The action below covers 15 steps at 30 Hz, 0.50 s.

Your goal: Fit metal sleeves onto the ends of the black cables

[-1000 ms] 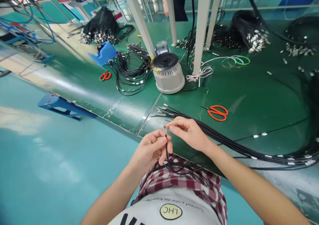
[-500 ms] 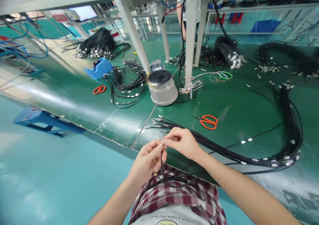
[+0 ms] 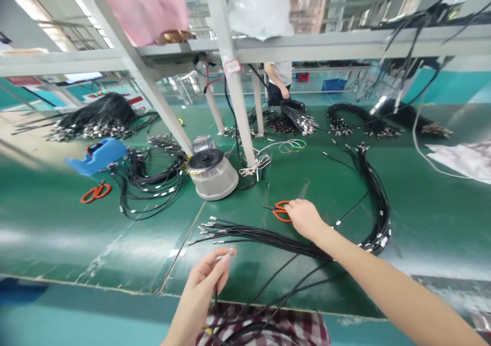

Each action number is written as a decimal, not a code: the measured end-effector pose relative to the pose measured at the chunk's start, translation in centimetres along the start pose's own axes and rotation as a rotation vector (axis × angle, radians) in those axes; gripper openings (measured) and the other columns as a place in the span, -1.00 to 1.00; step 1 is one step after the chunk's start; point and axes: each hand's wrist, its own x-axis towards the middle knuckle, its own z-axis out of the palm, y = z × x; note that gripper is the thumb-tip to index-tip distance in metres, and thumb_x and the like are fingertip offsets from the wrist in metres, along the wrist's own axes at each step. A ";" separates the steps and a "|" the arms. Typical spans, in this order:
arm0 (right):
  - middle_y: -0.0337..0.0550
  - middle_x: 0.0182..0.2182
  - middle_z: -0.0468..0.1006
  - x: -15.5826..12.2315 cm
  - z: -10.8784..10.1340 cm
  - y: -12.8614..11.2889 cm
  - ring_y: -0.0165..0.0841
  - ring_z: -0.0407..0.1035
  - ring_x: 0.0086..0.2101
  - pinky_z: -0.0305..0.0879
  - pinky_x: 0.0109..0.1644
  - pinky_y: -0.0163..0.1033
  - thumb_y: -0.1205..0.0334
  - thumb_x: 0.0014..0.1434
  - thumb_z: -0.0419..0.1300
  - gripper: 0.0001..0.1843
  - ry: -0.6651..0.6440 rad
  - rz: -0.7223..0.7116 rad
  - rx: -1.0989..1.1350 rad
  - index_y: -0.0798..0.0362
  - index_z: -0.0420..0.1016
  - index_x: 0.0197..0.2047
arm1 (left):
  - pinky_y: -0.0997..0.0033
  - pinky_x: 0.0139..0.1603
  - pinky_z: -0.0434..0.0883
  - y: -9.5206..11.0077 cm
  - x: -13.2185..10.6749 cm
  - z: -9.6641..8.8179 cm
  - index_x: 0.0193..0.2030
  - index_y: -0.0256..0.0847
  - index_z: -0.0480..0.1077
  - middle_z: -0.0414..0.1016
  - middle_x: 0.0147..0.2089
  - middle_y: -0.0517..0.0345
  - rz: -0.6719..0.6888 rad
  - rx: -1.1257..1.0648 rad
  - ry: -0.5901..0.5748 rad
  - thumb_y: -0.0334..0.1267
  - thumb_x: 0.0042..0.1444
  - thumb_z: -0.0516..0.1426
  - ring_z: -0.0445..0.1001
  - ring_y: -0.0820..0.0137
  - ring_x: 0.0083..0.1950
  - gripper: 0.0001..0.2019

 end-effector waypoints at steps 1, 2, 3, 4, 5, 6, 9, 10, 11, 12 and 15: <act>0.07 -0.15 0.52 0.2 0.0 -0.2 -0.11 0.37 -0.10 0.18 0.04 -0.01 0.37 0.30 -0.07 -0.62 -0.007 0.007 -0.001 0.15 0.53 -0.01 | 0.53 -0.45 -0.04 0.0 0.3 0.4 0.02 -0.37 0.31 0.03 -0.60 0.34 0.012 0.031 0.019 0.13 0.25 0.12 -0.04 0.56 -0.52 -0.48; 0.08 -0.18 0.51 0.4 0.0 -0.3 -0.10 0.37 -0.12 0.18 0.01 -0.01 0.38 0.27 -0.07 -0.63 -0.013 0.020 0.005 0.16 0.53 -0.05 | 0.53 -0.44 -0.03 0.0 0.6 0.7 0.00 -0.38 0.33 0.03 -0.59 0.33 0.013 0.061 0.031 0.14 0.23 0.13 -0.03 0.55 -0.51 -0.47; 0.09 -0.20 0.50 0.5 -0.2 -0.3 -0.09 0.37 -0.14 0.18 -0.02 -0.02 0.40 0.23 -0.05 -0.65 -0.017 0.038 0.017 0.17 0.53 -0.09 | 0.53 -0.45 -0.02 0.0 0.9 1.1 -0.02 -0.38 0.36 0.06 -0.56 0.30 0.013 0.094 0.034 0.16 0.20 0.14 -0.02 0.55 -0.50 -0.46; 0.10 -0.21 0.50 0.6 -0.3 -0.3 -0.09 0.37 -0.15 0.18 -0.05 -0.03 0.41 0.17 -0.02 -0.67 -0.019 0.061 0.038 0.18 0.53 -0.12 | 0.53 -0.44 0.01 -0.2 1.3 1.4 -0.05 -0.37 0.38 0.11 -0.53 0.27 0.021 0.134 0.026 0.18 0.19 0.15 0.02 0.53 -0.49 -0.45; 0.10 -0.22 0.50 0.5 -0.6 -0.1 -0.09 0.37 -0.16 0.18 -0.08 -0.05 0.41 0.12 0.01 -0.69 -0.019 0.087 0.066 0.18 0.52 -0.14 | 0.52 -0.42 0.07 -0.4 1.6 1.7 -0.08 -0.36 0.40 0.17 -0.49 0.23 0.042 0.178 0.009 0.20 0.17 0.14 0.08 0.51 -0.46 -0.45; 0.09 -0.22 0.50 0.2 -0.8 0.0 -0.10 0.37 -0.17 0.17 -0.10 -0.07 0.42 0.06 0.04 -0.69 -0.017 0.117 0.102 0.17 0.52 -0.16 | 0.52 -0.38 0.14 -0.7 1.9 1.9 -0.11 -0.34 0.42 0.24 -0.44 0.18 0.074 0.228 -0.011 0.21 0.17 0.14 0.16 0.48 -0.42 -0.46; 0.00 -0.28 0.50 -1.1 -1.1 0.2 -0.18 0.37 -0.23 0.16 -0.15 -0.14 0.38 -0.06 0.12 -0.77 0.004 0.214 0.260 0.13 0.51 -0.29 | 0.48 -0.25 0.28 -2.1 2.9 2.3 -0.08 -0.27 0.43 0.41 -0.31 0.09 0.177 0.434 -0.064 0.19 0.22 0.07 0.32 0.39 -0.30 -0.50; -0.04 -0.31 0.50 -1.6 -1.0 0.2 -0.22 0.36 -0.27 0.16 -0.18 -0.17 0.35 -0.06 0.14 -0.83 0.015 0.246 0.333 0.13 0.49 -0.33 | 0.47 -0.21 0.29 -2.5 3.3 2.4 -0.07 -0.25 0.43 0.44 -0.27 0.09 0.212 0.519 -0.081 0.18 0.25 0.04 0.35 0.37 -0.28 -0.52; -0.07 -0.33 0.49 -2.1 -1.0 0.1 -0.26 0.35 -0.31 0.17 -0.21 -0.19 0.30 -0.05 0.17 -0.86 0.025 0.277 0.418 0.12 0.46 -0.35 | 0.47 -0.17 0.31 -3.0 3.6 2.5 -0.06 -0.22 0.43 0.46 -0.25 0.09 0.242 0.587 -0.112 0.16 0.28 0.01 0.39 0.36 -0.26 -0.54; -0.08 -0.35 0.49 -2.6 -1.1 -0.1 -0.30 0.34 -0.35 0.18 -0.25 -0.22 0.23 -0.01 0.19 -0.85 0.035 0.303 0.515 0.13 0.44 -0.36 | 0.47 -0.15 0.33 -3.4 3.8 2.6 -0.05 -0.19 0.43 0.48 -0.23 0.10 0.271 0.649 -0.143 0.15 0.31 -0.02 0.42 0.35 -0.23 -0.55; -0.05 -0.37 0.51 -4.2 -2.3 -1.5 -0.36 0.36 -0.38 0.28 -0.27 -0.26 -0.01 0.13 0.16 -0.66 0.070 0.326 0.842 0.15 0.35 -0.30 | 0.51 -0.11 0.37 -4.3 4.2 2.8 -0.03 -0.11 0.44 0.53 -0.15 0.12 0.354 0.786 -0.159 0.11 0.33 -0.04 0.51 0.35 -0.17 -0.60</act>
